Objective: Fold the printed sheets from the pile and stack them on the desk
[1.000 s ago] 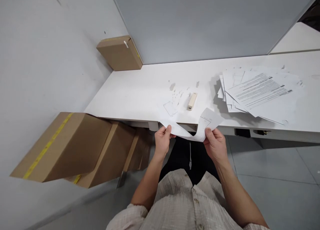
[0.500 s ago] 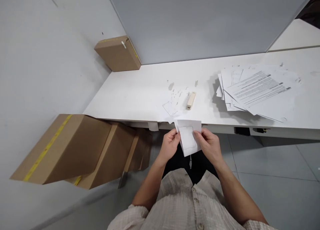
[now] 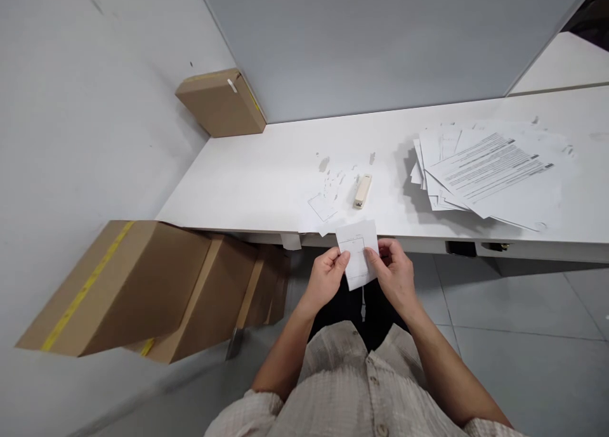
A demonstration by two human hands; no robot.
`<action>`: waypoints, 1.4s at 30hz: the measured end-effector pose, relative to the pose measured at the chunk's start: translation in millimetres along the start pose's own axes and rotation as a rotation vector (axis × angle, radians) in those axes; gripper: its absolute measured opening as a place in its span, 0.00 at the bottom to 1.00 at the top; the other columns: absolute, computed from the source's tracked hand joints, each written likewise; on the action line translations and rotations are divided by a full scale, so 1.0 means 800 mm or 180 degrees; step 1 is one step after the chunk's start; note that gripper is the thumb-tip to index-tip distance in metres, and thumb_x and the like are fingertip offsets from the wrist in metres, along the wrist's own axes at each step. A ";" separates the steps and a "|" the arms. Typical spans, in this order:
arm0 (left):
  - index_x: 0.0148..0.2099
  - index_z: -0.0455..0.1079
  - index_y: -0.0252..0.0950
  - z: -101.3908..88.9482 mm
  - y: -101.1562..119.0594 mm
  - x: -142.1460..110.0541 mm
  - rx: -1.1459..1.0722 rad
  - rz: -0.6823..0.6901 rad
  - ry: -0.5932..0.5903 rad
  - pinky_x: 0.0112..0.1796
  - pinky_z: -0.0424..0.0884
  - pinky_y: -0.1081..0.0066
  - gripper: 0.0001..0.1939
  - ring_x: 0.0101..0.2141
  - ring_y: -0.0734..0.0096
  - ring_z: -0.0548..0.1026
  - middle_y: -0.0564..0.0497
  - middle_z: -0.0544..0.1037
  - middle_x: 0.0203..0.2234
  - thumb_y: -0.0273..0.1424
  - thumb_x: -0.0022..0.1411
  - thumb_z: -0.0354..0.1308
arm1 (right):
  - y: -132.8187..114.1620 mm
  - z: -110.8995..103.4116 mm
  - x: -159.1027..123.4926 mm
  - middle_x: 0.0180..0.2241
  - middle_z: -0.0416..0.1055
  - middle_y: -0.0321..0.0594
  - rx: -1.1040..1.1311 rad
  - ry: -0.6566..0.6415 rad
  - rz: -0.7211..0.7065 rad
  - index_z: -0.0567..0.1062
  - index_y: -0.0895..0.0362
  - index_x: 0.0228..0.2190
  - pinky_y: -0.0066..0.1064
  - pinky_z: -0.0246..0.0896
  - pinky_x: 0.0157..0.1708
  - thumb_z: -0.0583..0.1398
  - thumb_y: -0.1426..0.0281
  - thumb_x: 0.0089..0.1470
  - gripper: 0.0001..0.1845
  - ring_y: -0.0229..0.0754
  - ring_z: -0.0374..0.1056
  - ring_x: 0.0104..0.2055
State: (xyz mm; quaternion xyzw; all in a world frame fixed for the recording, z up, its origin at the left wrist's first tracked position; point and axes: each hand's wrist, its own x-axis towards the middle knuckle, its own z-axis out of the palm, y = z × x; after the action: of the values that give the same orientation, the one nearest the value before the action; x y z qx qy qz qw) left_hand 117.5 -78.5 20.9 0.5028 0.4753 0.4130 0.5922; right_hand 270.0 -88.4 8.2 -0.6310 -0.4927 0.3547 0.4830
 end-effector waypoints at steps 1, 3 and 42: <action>0.43 0.73 0.34 -0.001 -0.001 0.001 -0.0008 -0.0020 0.0004 0.36 0.69 0.70 0.18 0.34 0.69 0.72 0.48 0.76 0.35 0.42 0.59 0.54 | 0.001 0.001 0.001 0.33 0.72 0.39 0.0203 -0.0037 0.0068 0.71 0.55 0.37 0.28 0.60 0.29 0.60 0.58 0.50 0.16 0.39 0.66 0.31; 0.42 0.73 0.34 -0.002 -0.004 0.003 -0.0002 -0.0052 0.0029 0.35 0.69 0.71 0.18 0.32 0.70 0.72 0.49 0.76 0.33 0.43 0.59 0.54 | 0.003 0.002 0.002 0.35 0.73 0.41 0.0683 -0.0253 0.0219 0.71 0.55 0.38 0.29 0.61 0.30 0.61 0.58 0.49 0.17 0.40 0.67 0.32; 0.49 0.70 0.39 -0.009 0.013 0.028 0.1836 0.0565 0.0654 0.32 0.65 0.73 0.17 0.26 0.73 0.70 0.51 0.75 0.26 0.37 0.60 0.53 | 0.028 -0.016 0.027 0.47 0.67 0.44 0.0523 -0.0226 0.0271 0.75 0.54 0.44 0.29 0.62 0.22 0.59 0.63 0.48 0.20 0.36 0.64 0.27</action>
State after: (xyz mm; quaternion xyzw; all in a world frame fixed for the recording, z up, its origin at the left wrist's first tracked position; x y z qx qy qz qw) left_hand 115.3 -54.0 27.4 0.6451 0.5844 0.3599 0.3358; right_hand 293.7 -71.7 -9.2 -0.5966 -0.4515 0.4362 0.4999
